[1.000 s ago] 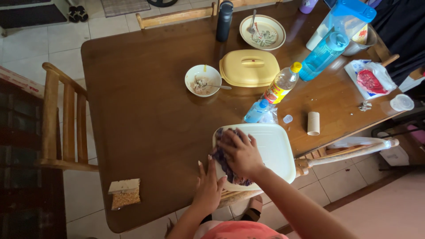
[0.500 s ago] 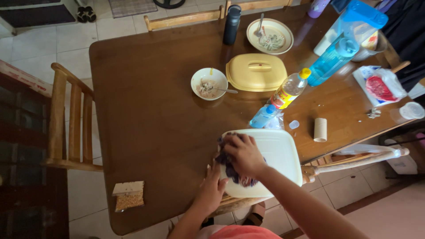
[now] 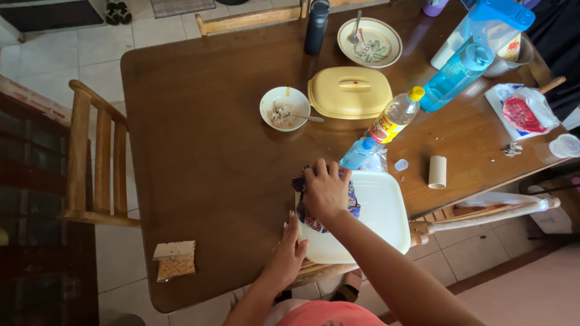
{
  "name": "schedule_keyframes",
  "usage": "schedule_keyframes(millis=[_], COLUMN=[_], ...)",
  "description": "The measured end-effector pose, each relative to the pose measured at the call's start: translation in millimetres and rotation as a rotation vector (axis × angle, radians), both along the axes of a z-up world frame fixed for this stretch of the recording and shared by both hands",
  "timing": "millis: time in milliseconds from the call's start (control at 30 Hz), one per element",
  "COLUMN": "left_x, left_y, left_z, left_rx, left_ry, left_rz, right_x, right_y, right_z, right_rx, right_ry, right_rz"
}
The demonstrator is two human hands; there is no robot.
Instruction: Cleaning a large white plastic container with a cloth and cleaning solution at a dining table.
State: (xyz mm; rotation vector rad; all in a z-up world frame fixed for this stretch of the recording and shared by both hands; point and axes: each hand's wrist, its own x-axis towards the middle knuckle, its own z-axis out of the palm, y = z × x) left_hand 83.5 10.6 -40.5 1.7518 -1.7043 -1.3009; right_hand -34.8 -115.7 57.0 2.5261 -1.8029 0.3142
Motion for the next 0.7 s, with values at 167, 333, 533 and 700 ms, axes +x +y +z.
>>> schedule_keyframes(millis=[167, 333, 533, 700], left_x=[-3, -5, -2, 5], left_y=[5, -2, -3, -8], left_z=[-41, 12, 35, 20], left_rx=[-0.199, 0.044, 0.126, 0.114], left_ry=[0.221, -0.108, -0.12, -0.035], left_rz=[0.053, -0.005, -0.01, -0.021], right_x=[5, -22, -84, -57], right_y=[-6, -5, -4, -5], right_z=[0, -3, -23, -38], right_rx=[0.009, 0.006, -0.06, -0.11], right_ry=[0.09, 0.123, 0.063, 0.117], right_rz=[-0.096, -0.237, -0.464, -0.381])
